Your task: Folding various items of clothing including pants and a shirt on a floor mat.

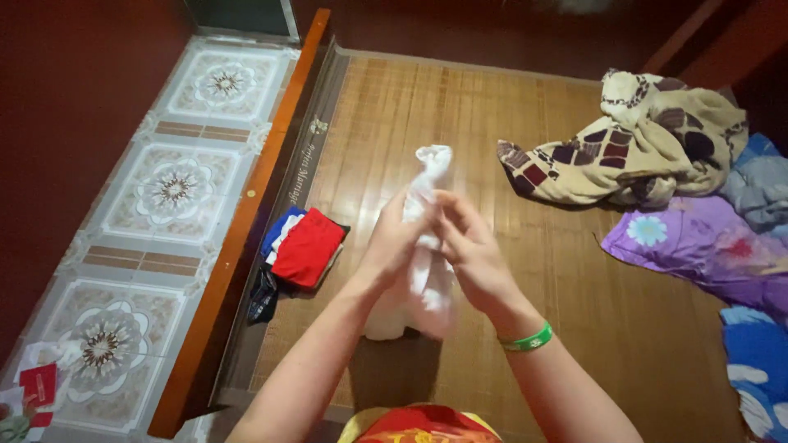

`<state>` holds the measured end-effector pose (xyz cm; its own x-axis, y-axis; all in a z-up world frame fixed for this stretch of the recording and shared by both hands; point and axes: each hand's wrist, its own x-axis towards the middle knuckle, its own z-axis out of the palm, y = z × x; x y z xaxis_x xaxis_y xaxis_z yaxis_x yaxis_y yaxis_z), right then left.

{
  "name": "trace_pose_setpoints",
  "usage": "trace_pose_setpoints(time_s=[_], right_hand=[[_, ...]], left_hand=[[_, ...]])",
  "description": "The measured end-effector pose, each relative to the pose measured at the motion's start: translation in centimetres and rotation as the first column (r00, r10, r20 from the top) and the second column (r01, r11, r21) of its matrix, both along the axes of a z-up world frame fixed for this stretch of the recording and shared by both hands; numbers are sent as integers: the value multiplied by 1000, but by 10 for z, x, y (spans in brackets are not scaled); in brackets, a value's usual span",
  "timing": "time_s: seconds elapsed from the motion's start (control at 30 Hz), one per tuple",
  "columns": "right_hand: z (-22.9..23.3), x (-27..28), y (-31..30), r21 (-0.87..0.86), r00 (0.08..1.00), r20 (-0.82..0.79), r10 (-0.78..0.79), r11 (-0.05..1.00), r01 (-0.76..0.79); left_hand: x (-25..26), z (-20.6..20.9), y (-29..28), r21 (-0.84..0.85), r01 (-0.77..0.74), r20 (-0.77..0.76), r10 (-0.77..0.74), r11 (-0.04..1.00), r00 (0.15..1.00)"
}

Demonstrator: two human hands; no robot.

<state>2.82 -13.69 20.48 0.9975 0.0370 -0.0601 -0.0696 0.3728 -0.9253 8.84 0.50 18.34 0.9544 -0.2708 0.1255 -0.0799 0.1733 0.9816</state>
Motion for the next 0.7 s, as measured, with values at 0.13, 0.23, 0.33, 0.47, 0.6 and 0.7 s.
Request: trace_pose_setpoints(time_s=[0.13,0.23,0.33,0.47,0.6,0.7], right_hand=[[1,-16,-50,-15,979,79,187,982,-187],[18,-28,-85,-331,950,254,183,939,-93],[71,-49,-76,-642,714,664,219,657,395],[84,-65,-82,-673,779,563,275,700,239],[89,-74,-98,-564,904,414,-109,749,349],[85,-66,-115,-546,857,492,-150,714,439]], left_hand=[[-15,42,10,-36,224,2,-224,974,975],[-8,42,19,76,426,-47,-423,902,905],[-8,65,12,185,626,-26,-633,757,774],[1,119,-1,278,784,264,-828,556,494],[-4,171,-14,361,678,310,-768,641,561],[27,103,-31,520,581,428,-780,626,457]])
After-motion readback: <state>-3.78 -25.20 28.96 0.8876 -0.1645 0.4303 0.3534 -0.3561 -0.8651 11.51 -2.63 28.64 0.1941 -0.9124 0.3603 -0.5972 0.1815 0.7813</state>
